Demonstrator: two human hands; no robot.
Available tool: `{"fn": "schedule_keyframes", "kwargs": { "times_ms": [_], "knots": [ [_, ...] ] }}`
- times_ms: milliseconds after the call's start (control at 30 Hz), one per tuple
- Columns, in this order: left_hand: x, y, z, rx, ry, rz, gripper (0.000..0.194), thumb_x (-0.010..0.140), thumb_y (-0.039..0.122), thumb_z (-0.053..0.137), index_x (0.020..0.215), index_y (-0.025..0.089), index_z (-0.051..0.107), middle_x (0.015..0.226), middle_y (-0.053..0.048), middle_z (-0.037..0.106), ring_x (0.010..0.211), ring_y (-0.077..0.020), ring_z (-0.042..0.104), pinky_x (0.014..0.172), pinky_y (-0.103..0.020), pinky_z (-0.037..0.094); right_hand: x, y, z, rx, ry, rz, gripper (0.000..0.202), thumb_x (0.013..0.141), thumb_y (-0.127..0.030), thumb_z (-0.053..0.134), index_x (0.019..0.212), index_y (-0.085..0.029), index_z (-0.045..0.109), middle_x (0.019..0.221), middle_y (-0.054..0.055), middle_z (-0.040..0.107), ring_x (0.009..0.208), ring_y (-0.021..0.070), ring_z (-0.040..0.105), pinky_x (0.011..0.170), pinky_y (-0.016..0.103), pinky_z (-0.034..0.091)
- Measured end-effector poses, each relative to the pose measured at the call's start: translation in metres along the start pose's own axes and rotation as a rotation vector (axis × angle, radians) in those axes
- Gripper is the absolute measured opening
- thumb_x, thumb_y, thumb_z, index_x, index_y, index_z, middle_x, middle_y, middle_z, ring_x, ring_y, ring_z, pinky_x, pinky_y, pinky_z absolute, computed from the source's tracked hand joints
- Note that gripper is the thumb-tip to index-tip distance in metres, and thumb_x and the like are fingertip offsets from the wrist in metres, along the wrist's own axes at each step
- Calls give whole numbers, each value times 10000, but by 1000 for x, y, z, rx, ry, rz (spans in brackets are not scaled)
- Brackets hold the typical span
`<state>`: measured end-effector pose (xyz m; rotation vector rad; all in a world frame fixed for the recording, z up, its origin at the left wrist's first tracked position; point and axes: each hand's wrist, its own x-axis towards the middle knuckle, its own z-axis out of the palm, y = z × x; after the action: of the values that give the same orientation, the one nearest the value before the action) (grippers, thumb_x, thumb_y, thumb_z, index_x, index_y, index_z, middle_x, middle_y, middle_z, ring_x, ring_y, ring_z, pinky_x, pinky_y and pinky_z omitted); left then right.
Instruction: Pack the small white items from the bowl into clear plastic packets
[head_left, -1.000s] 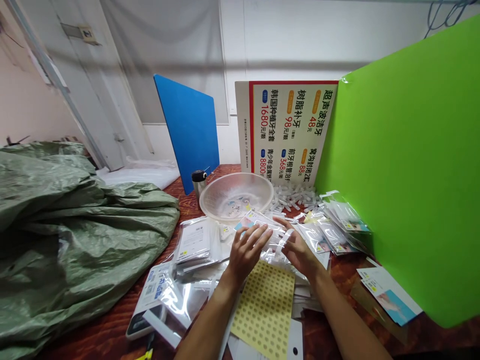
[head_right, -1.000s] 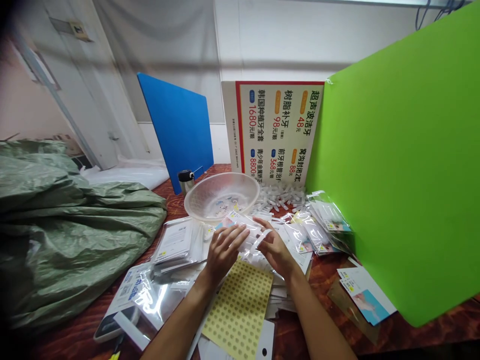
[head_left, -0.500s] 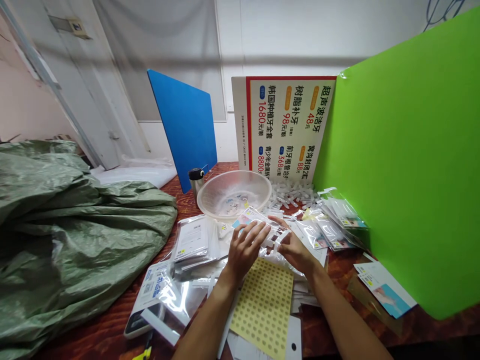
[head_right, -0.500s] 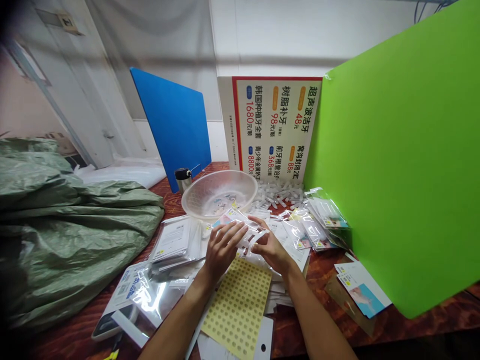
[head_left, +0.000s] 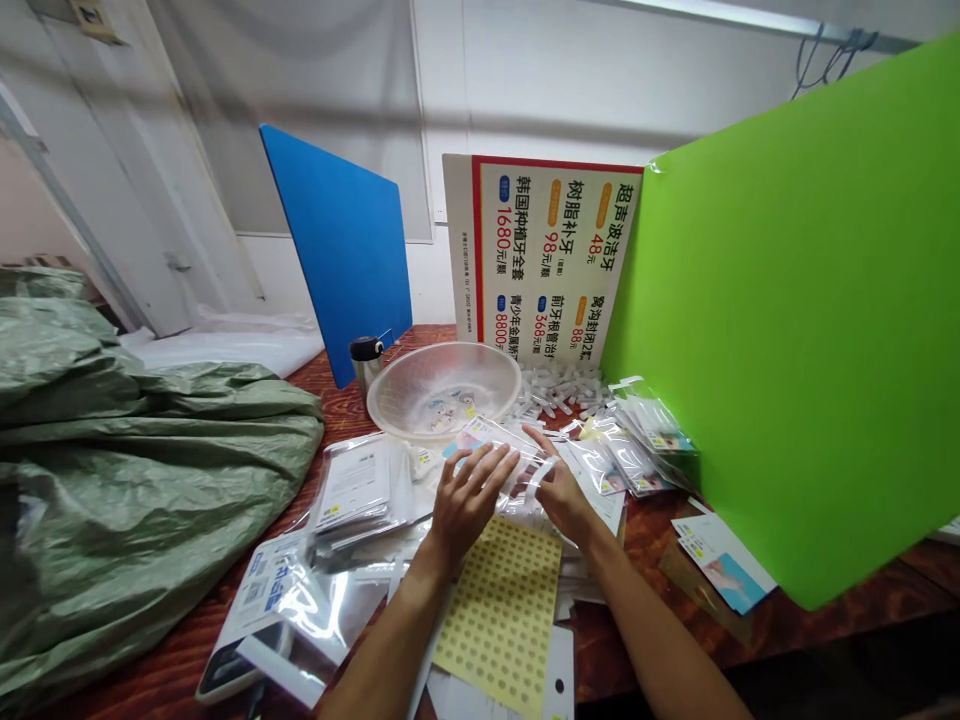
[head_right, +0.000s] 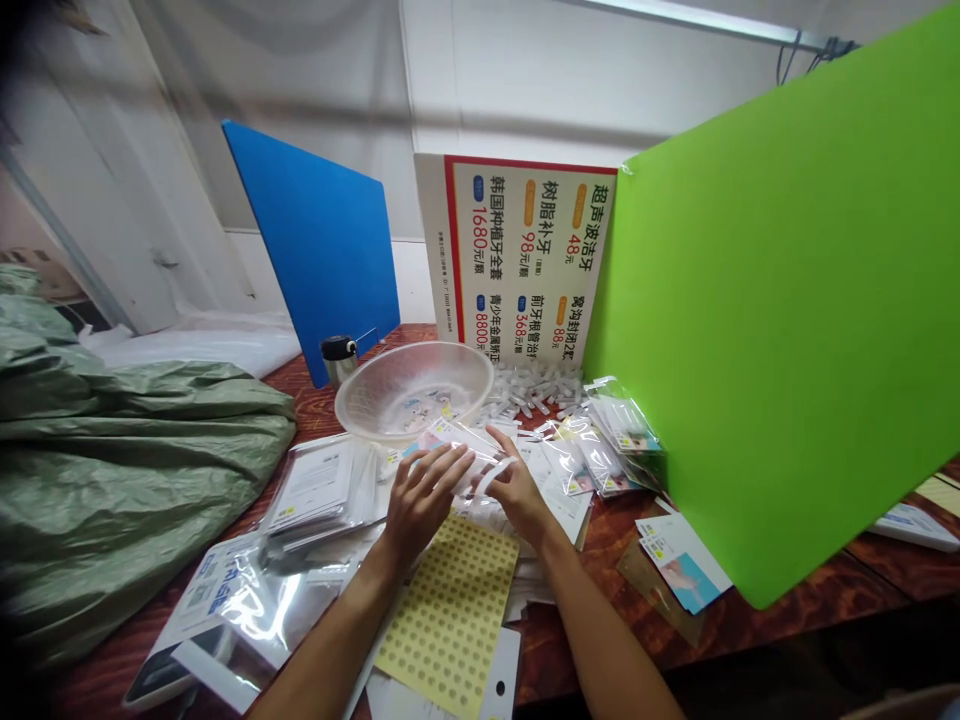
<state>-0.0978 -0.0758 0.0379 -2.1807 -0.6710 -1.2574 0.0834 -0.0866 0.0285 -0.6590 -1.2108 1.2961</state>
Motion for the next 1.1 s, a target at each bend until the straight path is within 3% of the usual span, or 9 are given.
{"fn": "schedule_keyframes", "kwargs": {
  "times_ms": [200, 300, 500, 600, 733, 833, 933, 1000, 1100],
  "knots": [
    [-1, -1, -4, 27, 141, -99, 444, 980, 112, 524, 1411, 219, 542, 1122, -78, 748, 1043, -218, 670, 999, -391, 414, -2, 7, 10, -425, -151, -129, 512, 790, -317, 755, 1267, -227, 593, 1250, 82, 651, 1202, 285, 587, 1066, 480, 465],
    [-1, 2, -4, 3, 164, -109, 498, 985, 194, 563, 1476, 242, 488, 1055, -82, 730, 984, -226, 649, 955, -381, 438, -5, 13, 29, -678, -171, -276, 558, 777, -223, 716, 1316, -211, 572, 1292, 108, 625, 1220, 300, 565, 1065, 479, 463],
    [6, 0, -10, -273, 35, -69, 622, 1030, 515, 378, 1566, 201, 340, 1351, -162, 606, 1192, -296, 556, 1019, -443, 439, -4, 9, 48, -579, -189, -277, 472, 820, -268, 690, 1280, -209, 601, 1277, 106, 649, 1210, 306, 591, 1012, 462, 510],
    [7, -2, -12, -383, -52, 20, 592, 1042, 420, 388, 1580, 195, 284, 1450, -158, 552, 1315, -285, 517, 1053, -443, 448, 1, -1, 28, -361, -5, -172, 323, 881, -409, 653, 1142, -218, 651, 1150, 82, 709, 1075, 266, 664, 923, 424, 558],
    [3, -6, -7, -357, -73, 36, 546, 1009, 289, 486, 1531, 188, 362, 1400, -135, 612, 1319, -248, 545, 1038, -410, 482, 16, -31, -27, -260, 363, -105, 461, 762, -524, 752, 1081, -213, 631, 987, 56, 732, 812, 214, 688, 682, 317, 562],
    [1, -8, -2, -323, -62, 41, 429, 980, 239, 527, 1404, 168, 522, 1278, -126, 690, 1196, -238, 629, 973, -403, 522, 21, -61, -67, -577, 617, -5, 476, 731, -541, 732, 1021, -177, 630, 825, 58, 699, 697, 217, 648, 610, 317, 517],
    [10, -12, -4, -373, -45, 8, 249, 971, 186, 529, 1173, 174, 675, 1056, -97, 762, 974, -205, 708, 863, -367, 561, 1, -78, -84, -1137, 809, -121, 365, 827, -461, 616, 1012, -147, 646, 935, 142, 685, 794, 262, 635, 703, 375, 506],
    [28, -14, -14, -511, 41, -143, 188, 977, 192, 533, 1033, 172, 711, 868, -63, 768, 784, -168, 715, 757, -320, 574, -26, -72, -78, -1349, 718, -207, 308, 893, -409, 517, 992, -155, 659, 982, 165, 681, 839, 279, 630, 771, 408, 498],
    [70, -13, -52, -822, 169, -468, 216, 987, 301, 551, 1000, 156, 711, 766, -45, 741, 644, -140, 684, 640, -283, 569, -73, -40, -55, -1328, 411, -171, 272, 945, -390, 469, 926, -214, 675, 920, 109, 700, 795, 259, 644, 772, 391, 512]
  ]
}}
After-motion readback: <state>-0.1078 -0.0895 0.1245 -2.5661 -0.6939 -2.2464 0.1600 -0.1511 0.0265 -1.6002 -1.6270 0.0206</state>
